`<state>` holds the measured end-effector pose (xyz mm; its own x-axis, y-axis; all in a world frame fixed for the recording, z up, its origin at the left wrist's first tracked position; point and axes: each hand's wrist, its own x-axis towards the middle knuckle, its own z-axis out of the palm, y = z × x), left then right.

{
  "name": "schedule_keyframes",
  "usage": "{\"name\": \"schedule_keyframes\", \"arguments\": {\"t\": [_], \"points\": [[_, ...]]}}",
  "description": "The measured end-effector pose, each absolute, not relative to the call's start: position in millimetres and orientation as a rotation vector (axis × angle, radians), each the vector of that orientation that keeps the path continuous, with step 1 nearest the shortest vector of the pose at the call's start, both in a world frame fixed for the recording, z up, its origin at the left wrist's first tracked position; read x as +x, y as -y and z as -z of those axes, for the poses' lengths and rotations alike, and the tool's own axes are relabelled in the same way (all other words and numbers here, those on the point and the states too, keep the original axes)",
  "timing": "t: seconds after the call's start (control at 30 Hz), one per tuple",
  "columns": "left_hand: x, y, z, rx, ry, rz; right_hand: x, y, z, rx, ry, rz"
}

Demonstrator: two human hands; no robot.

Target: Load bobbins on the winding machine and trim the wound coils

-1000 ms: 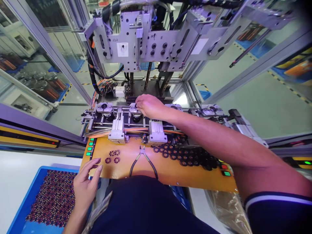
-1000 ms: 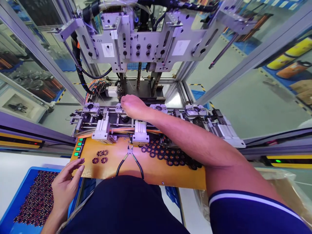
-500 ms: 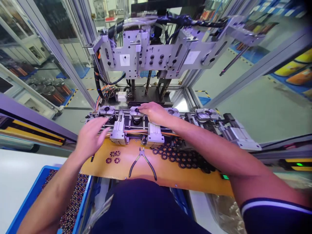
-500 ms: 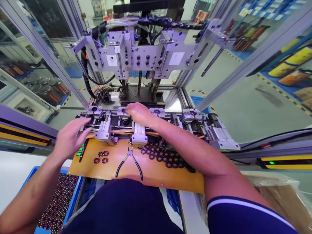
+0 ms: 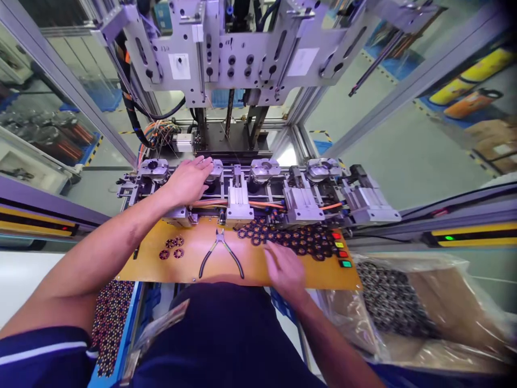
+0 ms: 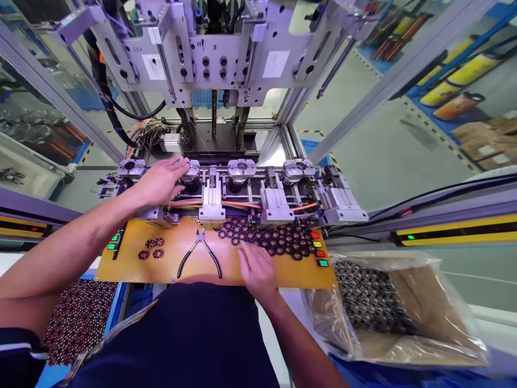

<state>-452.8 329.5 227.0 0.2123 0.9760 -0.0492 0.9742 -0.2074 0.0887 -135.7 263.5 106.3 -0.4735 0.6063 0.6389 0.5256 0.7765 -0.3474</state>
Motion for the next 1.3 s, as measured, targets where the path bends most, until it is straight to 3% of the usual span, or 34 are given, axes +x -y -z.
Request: {"name": "schedule_keyframes", "arguments": {"t": [0.13,0.3,0.37,0.5,0.67,0.97,1.3], "points": [[-456,-326,-241,2.329,-1.873,-0.037,-169,-277,-74,-0.92,2.356,-0.159],[-444,-245,-257,2.147,-1.804,-0.866,-184,-286,-70,-1.018,2.501,-0.211],[-435,-197,-250,1.956,-1.783,-1.046,-184,-286,-69,-1.028,2.528,-0.256],[-419,-127,-212,1.528,-1.809,-1.069,-185,-289,-68,-1.007,2.502,-0.369],[-406,-112,-180,1.283,-1.842,-1.1,-189,-282,-89,-0.887,2.323,-0.542],[-366,-132,-207,1.264,-1.418,-1.22,-196,-218,-192,-0.434,1.919,-1.025],[-365,-126,-221,1.827,-1.666,-1.395,-210,-220,-198,-0.42,1.772,-1.392]]}}
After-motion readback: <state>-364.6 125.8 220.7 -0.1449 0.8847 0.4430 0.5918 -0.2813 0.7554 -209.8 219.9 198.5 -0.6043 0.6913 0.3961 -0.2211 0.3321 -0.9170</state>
